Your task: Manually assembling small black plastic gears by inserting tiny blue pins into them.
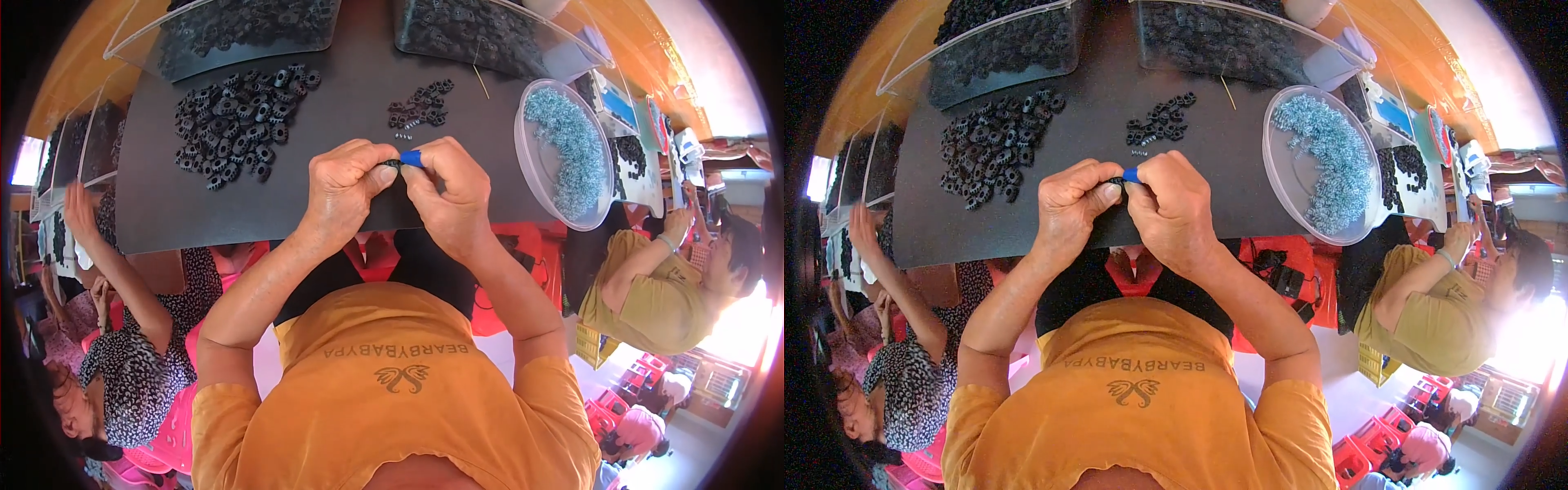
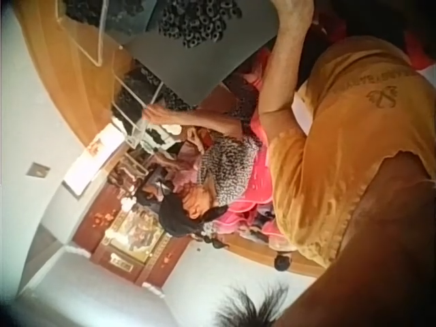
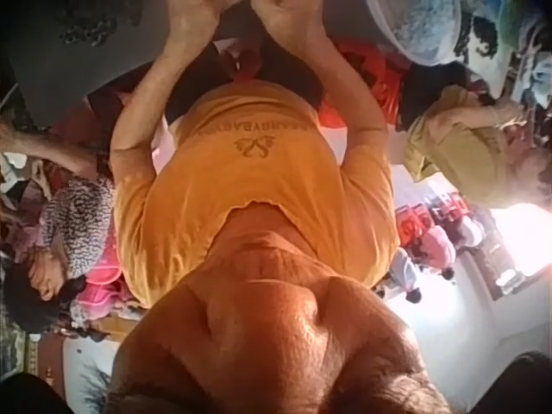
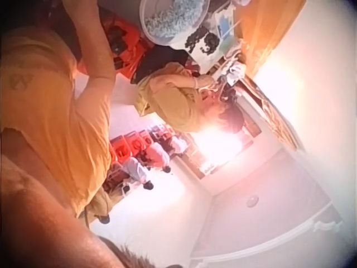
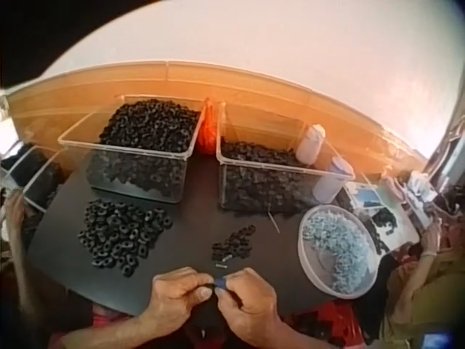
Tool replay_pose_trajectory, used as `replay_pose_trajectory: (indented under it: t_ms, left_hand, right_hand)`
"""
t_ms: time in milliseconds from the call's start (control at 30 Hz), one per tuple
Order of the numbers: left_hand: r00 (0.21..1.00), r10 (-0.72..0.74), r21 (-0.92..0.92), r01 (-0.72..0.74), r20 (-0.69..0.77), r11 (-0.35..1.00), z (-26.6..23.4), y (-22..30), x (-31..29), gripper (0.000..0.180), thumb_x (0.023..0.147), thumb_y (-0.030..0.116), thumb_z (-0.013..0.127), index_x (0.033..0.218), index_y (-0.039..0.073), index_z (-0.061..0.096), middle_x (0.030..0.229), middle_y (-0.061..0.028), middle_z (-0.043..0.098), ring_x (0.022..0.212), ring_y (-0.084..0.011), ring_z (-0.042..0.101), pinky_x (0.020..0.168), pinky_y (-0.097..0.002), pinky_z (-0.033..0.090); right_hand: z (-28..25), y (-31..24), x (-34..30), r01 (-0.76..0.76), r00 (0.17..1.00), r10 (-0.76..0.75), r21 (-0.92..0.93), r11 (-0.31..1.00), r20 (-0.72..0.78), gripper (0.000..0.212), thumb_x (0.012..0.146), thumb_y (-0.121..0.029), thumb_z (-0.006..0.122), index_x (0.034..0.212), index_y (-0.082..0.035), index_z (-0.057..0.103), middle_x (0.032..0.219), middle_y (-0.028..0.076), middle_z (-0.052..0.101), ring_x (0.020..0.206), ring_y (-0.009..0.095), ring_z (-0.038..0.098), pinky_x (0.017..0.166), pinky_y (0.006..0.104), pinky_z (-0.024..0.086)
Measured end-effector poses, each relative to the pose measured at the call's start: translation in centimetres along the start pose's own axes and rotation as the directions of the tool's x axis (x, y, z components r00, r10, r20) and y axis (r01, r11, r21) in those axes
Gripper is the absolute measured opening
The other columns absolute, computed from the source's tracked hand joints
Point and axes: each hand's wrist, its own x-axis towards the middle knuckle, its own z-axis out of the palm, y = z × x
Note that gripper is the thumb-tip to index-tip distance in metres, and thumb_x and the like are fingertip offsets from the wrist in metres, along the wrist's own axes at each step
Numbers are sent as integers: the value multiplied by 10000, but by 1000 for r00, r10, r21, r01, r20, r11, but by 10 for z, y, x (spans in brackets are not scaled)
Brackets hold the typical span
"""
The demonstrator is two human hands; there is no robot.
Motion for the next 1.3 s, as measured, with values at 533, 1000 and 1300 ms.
replay_pose_trajectory:
  t_ms: [533, 1000, 1300]
  left_hand:
    - [968, 27, 586, -173, 250, 792, -29, 26, 28, 158, 741, 93, 669, 886, 29, 675, 829, -128, 635, 786, -247, 621, 703, -305, 475]
    - [611, 71, 604, -791, 789, 98, -4, 24, 44, 104, 656, 132, 587, 659, 31, 560, 654, -82, 517, 691, -231, 544, 557, -330, 452]
    - [596, 264, 607, -794, 759, 46, -4, 7, 34, 125, 632, 112, 593, 663, 2, 541, 625, -70, 442, 620, -208, 471, 501, -307, 389]
  right_hand:
    - [-15, 9, -19, -237, 971, 238, 78, 968, 4, 191, 864, 35, 580, 1054, 32, 598, 889, 81, 651, 804, 108, 621, 723, 240, 486]
    - [-12, 19, -25, -301, 942, 332, 302, 905, -57, 144, 816, 65, 594, 955, 26, 603, 835, 123, 614, 713, 171, 612, 647, 271, 477]
    - [-15, 20, -22, -347, 919, 394, 409, 844, -33, 124, 829, 60, 589, 949, 34, 606, 837, 91, 613, 709, 119, 590, 644, 247, 468]
